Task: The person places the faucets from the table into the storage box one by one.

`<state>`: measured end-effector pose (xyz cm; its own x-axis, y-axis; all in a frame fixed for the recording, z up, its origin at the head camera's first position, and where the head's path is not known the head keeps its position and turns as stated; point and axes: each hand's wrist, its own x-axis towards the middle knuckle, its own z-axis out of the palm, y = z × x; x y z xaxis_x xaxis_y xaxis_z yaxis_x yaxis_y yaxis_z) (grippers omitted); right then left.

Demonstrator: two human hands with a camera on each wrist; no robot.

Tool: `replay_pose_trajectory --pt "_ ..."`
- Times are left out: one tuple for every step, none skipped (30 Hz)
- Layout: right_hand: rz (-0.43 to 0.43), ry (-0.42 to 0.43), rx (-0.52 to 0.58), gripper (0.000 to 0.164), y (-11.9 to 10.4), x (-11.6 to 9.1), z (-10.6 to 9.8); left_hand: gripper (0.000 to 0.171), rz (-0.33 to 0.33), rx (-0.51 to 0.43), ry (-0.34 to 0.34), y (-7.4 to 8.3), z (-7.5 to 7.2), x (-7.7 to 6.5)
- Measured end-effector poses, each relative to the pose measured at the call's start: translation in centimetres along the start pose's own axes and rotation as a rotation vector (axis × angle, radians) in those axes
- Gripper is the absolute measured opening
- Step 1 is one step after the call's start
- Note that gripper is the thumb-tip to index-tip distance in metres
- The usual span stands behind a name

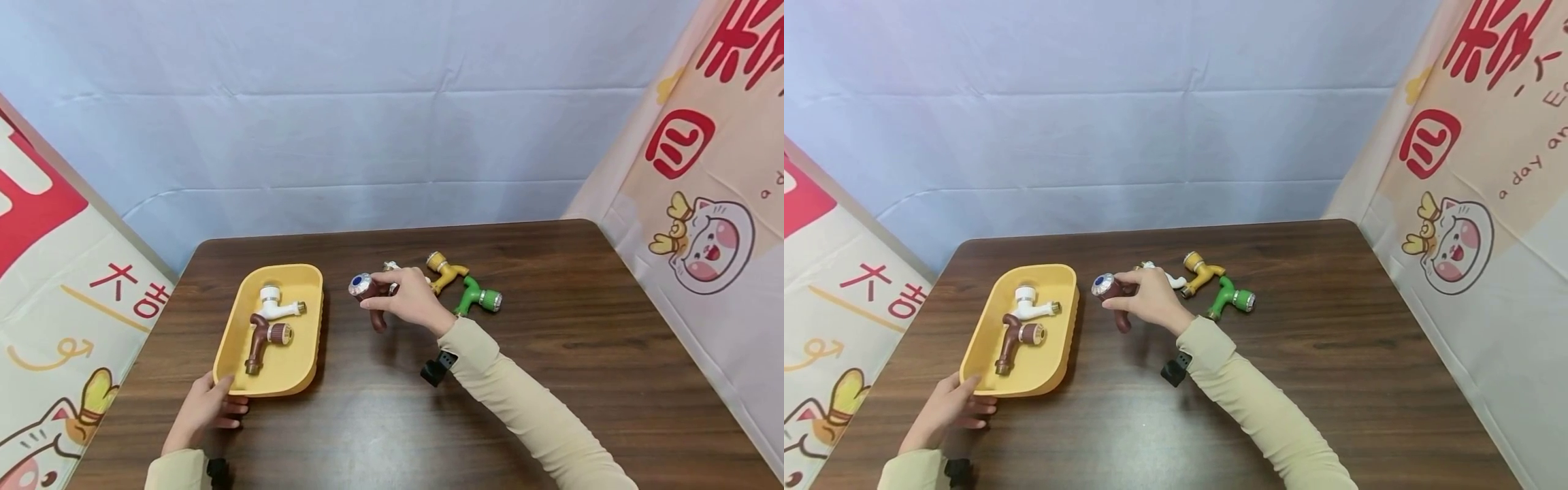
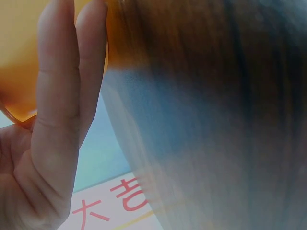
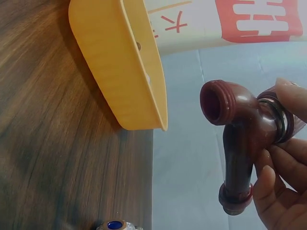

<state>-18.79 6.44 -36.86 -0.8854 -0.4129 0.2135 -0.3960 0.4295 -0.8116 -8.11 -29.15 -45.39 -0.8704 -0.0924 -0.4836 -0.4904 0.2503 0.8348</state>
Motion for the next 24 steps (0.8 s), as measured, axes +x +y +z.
replay_pose_trajectory --pt "0.001 -0.001 -0.001 0.038 0.0 0.1 0.1 0.047 0.000 0.001 -0.001 0.0 0.0 0.0" --pt "0.001 0.001 -0.007 0.039 -0.1 0.2 0.1 0.047 0.000 0.004 -0.001 0.0 0.0 0.0" --pt "0.000 0.005 -0.015 0.040 -0.1 0.3 0.2 0.046 -0.001 0.006 0.000 0.0 0.0 0.0" --pt "-0.002 0.009 -0.023 0.041 -0.1 0.4 0.2 0.047 0.001 0.009 -0.002 0.0 0.0 0.0" --pt "-0.004 0.014 -0.027 0.041 -0.1 0.5 0.2 0.048 0.003 0.012 -0.004 0.0 0.0 0.1" --pt "-0.007 0.014 -0.029 0.040 -0.1 0.6 0.3 0.048 0.003 0.014 -0.005 0.0 -0.1 0.1" --pt "-0.011 0.015 -0.028 0.039 -0.1 0.6 0.4 0.048 0.005 0.016 -0.007 0.0 -0.1 0.1" --pt "-0.015 0.011 -0.024 0.037 -0.2 0.7 0.5 0.047 0.002 0.018 -0.006 0.0 -0.1 0.1" --pt "-0.019 0.005 -0.014 0.036 -0.2 0.8 0.5 0.047 0.001 0.019 -0.007 0.0 -0.1 0.1" --pt "-0.023 -0.002 -0.003 0.034 -0.2 0.9 0.6 0.048 0.002 0.019 -0.008 0.0 -0.1 0.1" --pt "-0.023 -0.005 0.009 0.034 -0.3 1.0 0.7 0.048 0.000 0.018 -0.008 0.0 -0.1 0.2" --pt "-0.023 -0.010 0.016 0.032 -0.3 1.1 0.8 0.048 0.000 0.017 -0.009 0.0 -0.2 0.2" --pt "-0.021 -0.013 0.021 0.032 -0.4 1.2 0.9 0.048 0.001 0.016 -0.011 0.0 -0.2 0.2" --pt "-0.018 -0.014 0.024 0.032 -0.4 1.3 1.0 0.048 0.001 0.014 -0.013 0.0 -0.2 0.2" --pt "-0.012 -0.011 0.025 0.033 -0.5 1.4 1.1 0.048 0.003 0.013 -0.015 0.0 -0.2 0.2" --pt "-0.006 -0.011 0.024 0.033 -0.5 1.5 1.2 0.048 0.002 0.011 -0.017 0.0 -0.2 0.2" --pt "0.001 -0.011 0.022 0.035 -0.6 1.6 1.2 0.048 0.001 0.010 -0.018 0.0 -0.2 0.2" --pt "0.007 -0.014 0.020 0.036 -0.6 1.7 1.3 0.048 -0.001 0.010 -0.017 0.1 -0.1 0.2" --pt "0.012 -0.014 0.015 0.038 -0.7 1.8 1.4 0.048 -0.003 0.009 -0.017 0.1 -0.1 0.2" --pt "0.017 -0.013 0.014 0.040 -0.7 1.9 1.5 0.048 -0.005 0.009 -0.016 0.1 -0.1 0.2" --pt "0.020 -0.016 0.013 0.042 -0.8 2.0 1.6 0.047 -0.005 0.009 -0.015 0.1 -0.1 0.1" --pt "0.020 -0.021 0.012 0.042 -0.8 2.1 1.7 0.047 -0.006 0.009 -0.015 0.1 -0.1 0.1" --pt "0.019 -0.024 0.013 0.043 -0.9 2.2 1.8 0.046 -0.005 0.010 -0.014 0.1 -0.1 0.1" --pt "0.019 -0.028 0.010 0.043 -0.9 2.3 1.9 0.046 -0.005 0.010 -0.014 0.1 -0.1 0.1"
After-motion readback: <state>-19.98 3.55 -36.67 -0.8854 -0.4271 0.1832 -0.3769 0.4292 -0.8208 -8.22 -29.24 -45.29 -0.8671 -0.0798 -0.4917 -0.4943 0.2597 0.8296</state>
